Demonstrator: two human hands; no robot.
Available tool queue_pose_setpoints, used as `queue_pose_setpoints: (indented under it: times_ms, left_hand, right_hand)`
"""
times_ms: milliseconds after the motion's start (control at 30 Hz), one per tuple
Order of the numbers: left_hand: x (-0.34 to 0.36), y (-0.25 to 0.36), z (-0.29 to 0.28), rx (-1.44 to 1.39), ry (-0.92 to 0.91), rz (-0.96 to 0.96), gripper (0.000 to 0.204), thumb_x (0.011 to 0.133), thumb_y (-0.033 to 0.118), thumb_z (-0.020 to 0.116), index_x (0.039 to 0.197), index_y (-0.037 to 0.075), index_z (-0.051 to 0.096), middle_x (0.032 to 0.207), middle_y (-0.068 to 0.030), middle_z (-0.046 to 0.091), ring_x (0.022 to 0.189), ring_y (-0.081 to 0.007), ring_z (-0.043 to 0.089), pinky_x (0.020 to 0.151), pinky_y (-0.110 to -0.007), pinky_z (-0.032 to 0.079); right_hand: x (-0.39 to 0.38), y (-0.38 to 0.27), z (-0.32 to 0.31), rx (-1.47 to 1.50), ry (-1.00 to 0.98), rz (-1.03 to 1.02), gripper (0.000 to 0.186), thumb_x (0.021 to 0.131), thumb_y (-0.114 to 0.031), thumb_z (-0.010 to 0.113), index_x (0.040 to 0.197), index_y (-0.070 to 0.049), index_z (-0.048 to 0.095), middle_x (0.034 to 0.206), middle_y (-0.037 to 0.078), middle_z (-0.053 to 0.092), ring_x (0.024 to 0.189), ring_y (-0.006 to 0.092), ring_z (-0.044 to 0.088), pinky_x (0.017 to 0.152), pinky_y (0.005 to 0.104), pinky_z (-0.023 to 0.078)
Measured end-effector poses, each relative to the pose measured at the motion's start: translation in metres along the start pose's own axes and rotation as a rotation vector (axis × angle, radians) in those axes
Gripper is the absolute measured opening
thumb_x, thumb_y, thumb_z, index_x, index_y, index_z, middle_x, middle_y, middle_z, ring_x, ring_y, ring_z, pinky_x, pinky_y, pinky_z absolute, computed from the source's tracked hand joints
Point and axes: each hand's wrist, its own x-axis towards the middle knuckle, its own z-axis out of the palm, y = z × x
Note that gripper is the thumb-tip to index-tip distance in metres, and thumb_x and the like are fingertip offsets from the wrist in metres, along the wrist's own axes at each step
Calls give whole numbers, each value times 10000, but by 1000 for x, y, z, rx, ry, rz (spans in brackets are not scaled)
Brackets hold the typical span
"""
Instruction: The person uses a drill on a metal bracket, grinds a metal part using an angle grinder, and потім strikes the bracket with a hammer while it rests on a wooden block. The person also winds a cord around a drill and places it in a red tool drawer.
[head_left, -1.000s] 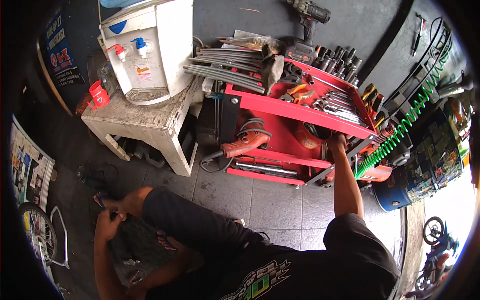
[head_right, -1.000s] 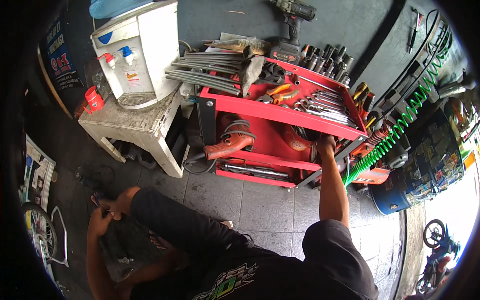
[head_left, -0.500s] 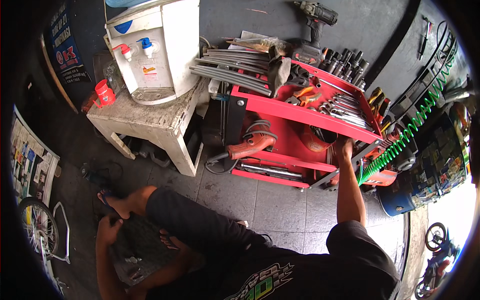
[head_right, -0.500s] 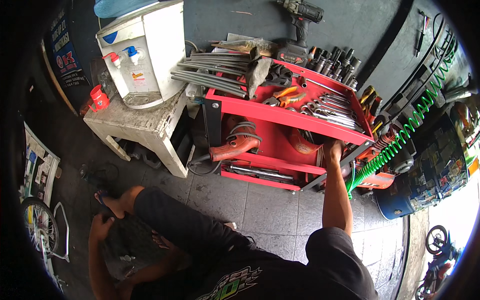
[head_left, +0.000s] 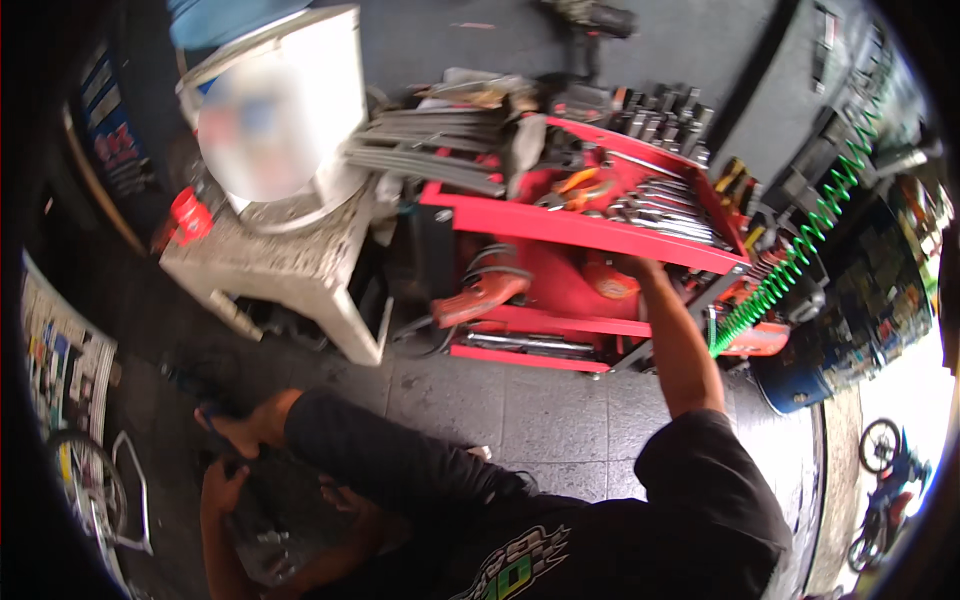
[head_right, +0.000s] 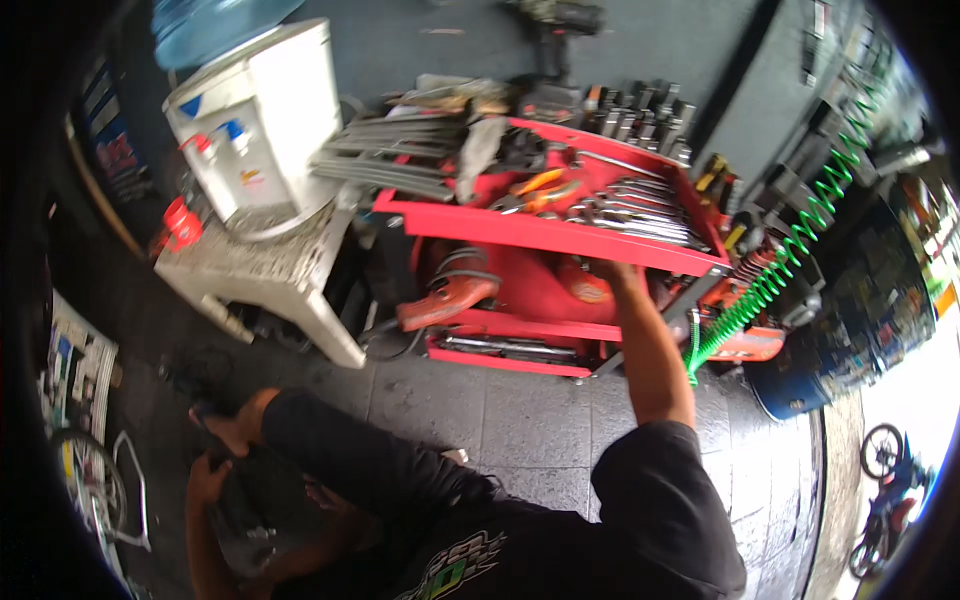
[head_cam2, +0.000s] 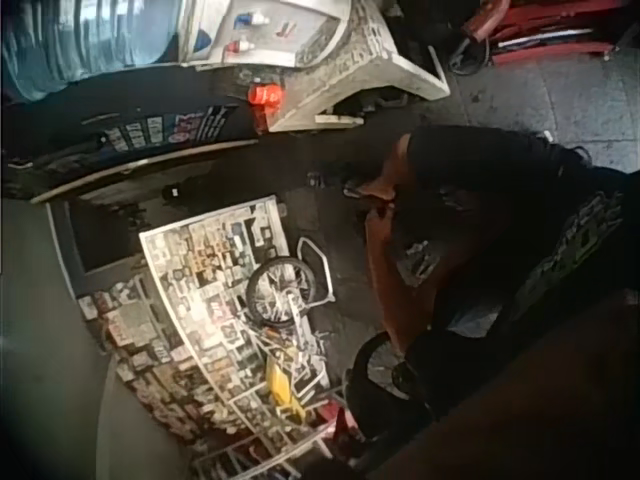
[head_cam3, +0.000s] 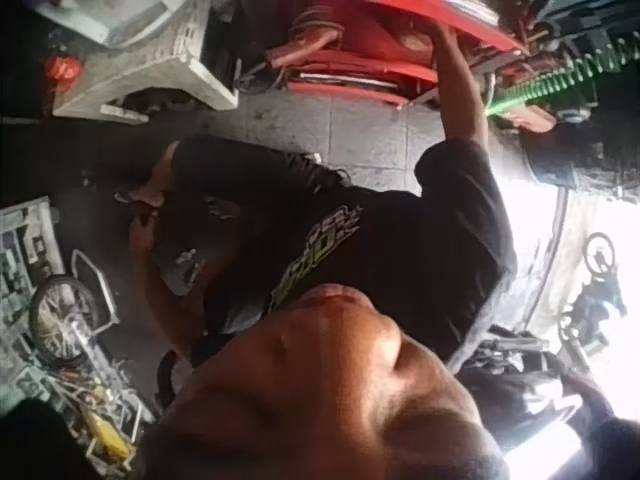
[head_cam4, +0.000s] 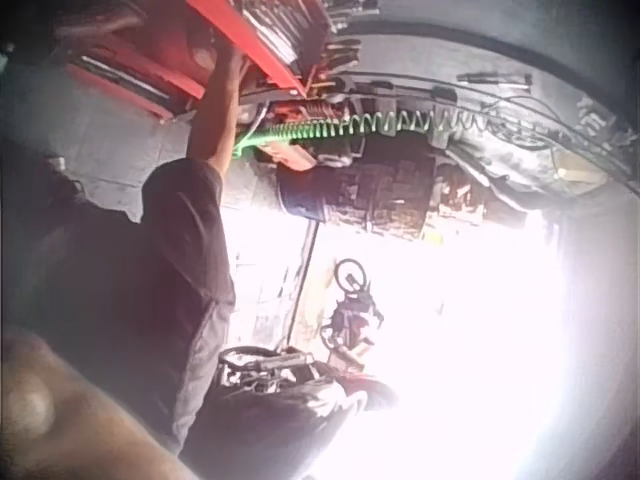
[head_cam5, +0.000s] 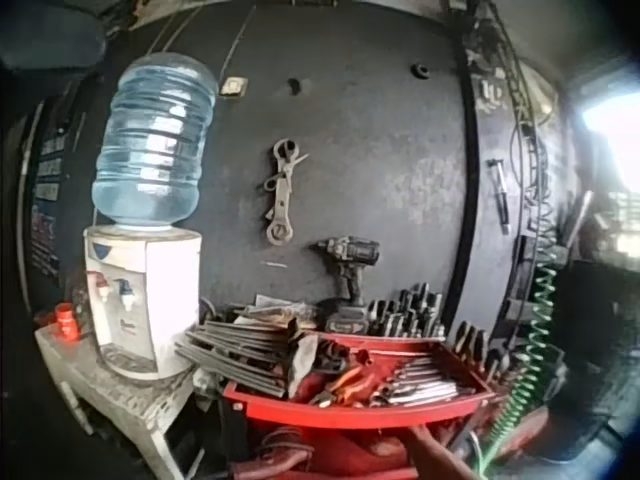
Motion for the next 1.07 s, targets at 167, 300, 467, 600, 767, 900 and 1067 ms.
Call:
queue_pose_setpoints:
  times_ms: [167,300,467,600,767,900,1067]
  left_hand:
    - [4,-62,32,156,-96,-125,524,844,306,753,1212,-46,633,1212,-263,660,1163,-399,624,984,-461,485]
    - [12,-58,37,106,-230,-208,546,845,355,735,1188,-59,642,1177,-242,685,1132,-384,644,987,-467,479]
    - [-3,-49,35,76,-139,-134,650,839,394,746,1291,-47,587,1226,-267,659,1198,-409,614,1007,-486,476]
    - [-2,10,-17,133,-59,-267,649,917,493,623,1296,-33,609,1258,-273,646,1204,-422,607,1019,-491,473]
    - [-83,28,-73,-90,492,-369,606,890,470,656,1216,-40,653,1131,-281,689,1072,-400,673,931,-453,510]
    - [-194,-11,9,-179,664,-670,478,890,391,662,1160,-2,688,1078,-261,709,1040,-397,686,909,-460,521]
    - [-206,27,155,-280,844,-727,422,906,358,690,1132,1,700,1019,-207,735,921,-278,707,835,-454,533]
  right_hand:
    - [0,4,23,-143,233,-198,667,913,-371,579,1533,-205,397,1599,49,370,1486,328,306,1240,516,225]
    - [9,-19,-6,239,212,-153,658,924,-318,575,1533,-140,399,1597,57,381,1478,292,338,1243,487,228]
    - [34,-18,9,258,82,-76,607,978,-378,501,1498,-78,414,1556,105,416,1454,284,363,1220,458,264]
    - [179,-180,39,213,-404,149,601,1020,-426,442,1470,-28,426,1524,144,443,1435,277,382,1203,434,293]
    - [98,-323,-24,764,-669,-112,394,970,-269,505,1249,9,531,1244,130,556,1166,222,502,1006,357,394]
    - [38,-316,-70,1497,-924,25,116,875,-28,629,973,24,664,892,86,688,819,152,648,756,269,509]
    - [127,-440,-88,1582,-799,-362,191,875,-8,674,1061,31,660,903,80,677,793,136,613,732,269,483]
